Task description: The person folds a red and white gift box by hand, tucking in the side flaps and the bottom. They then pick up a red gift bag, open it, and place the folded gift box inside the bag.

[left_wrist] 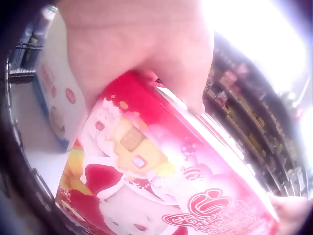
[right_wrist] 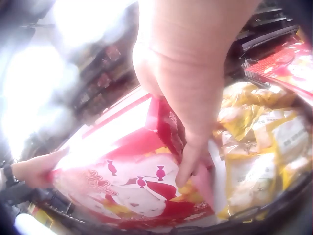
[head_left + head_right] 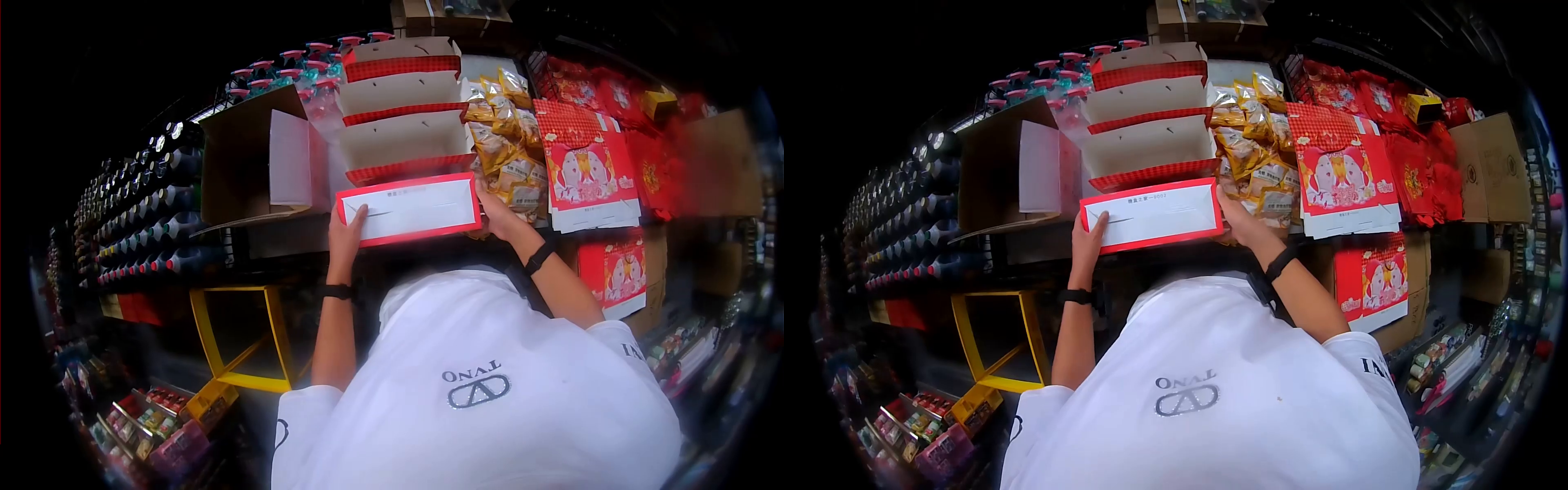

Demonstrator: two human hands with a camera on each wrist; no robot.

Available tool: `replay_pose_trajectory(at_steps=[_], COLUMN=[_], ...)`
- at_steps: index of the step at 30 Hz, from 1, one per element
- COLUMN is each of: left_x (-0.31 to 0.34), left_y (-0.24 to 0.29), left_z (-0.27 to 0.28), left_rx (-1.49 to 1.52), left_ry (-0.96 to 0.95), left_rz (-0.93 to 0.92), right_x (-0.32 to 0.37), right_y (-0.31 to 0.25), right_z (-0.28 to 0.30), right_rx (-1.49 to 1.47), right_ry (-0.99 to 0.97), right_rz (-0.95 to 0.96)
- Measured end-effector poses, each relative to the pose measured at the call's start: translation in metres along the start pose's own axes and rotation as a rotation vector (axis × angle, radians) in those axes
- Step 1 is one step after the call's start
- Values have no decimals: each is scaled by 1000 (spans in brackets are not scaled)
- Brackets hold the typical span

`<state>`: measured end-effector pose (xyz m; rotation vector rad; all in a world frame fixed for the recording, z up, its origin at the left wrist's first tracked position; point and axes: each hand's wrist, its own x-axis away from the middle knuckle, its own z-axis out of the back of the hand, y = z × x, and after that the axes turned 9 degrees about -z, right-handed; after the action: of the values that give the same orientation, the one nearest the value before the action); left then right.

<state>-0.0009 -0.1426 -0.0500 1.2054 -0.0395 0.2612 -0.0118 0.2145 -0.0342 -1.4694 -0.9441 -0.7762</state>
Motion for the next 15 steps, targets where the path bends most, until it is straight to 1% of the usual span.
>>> replay_pose_trajectory(at_steps=[2, 3, 6, 8, 9, 11, 12, 13, 14, 15], left_x=[-1, 6, 44, 67, 78, 99, 108, 115, 122, 125], left_y=[-12, -3, 61, 90, 108, 142, 152, 160, 170, 177], left_z=[0, 3, 29, 44, 51, 62, 68, 74, 79, 88], left_rx=[77, 78, 94, 33, 12, -32, -89, -148, -207, -212], left_ry=[-27, -20, -20, -24, -47, -87, -110, -134, -158, -205], left_rz=[-28, -35, -34, -97, -147, -245, -330, -417, -507, -580], right_x=[14, 23, 79, 107, 140, 152, 159, 183, 195, 209], right_y=[-3, -5, -15, -10, -24, -19, -17, -28, -30, -30], right_z=[-1, -1, 7, 17, 6, 25, 31, 25, 44, 58], right_rx=[19, 25, -23, -101, -107, -155, -181, -155, -114, -141], right_ry=[3, -1, -36, -73, -80, -85, -89, -29, 3, 15], right_rz=[24, 24, -17, 9, 48, 108, 138, 194, 154, 180])
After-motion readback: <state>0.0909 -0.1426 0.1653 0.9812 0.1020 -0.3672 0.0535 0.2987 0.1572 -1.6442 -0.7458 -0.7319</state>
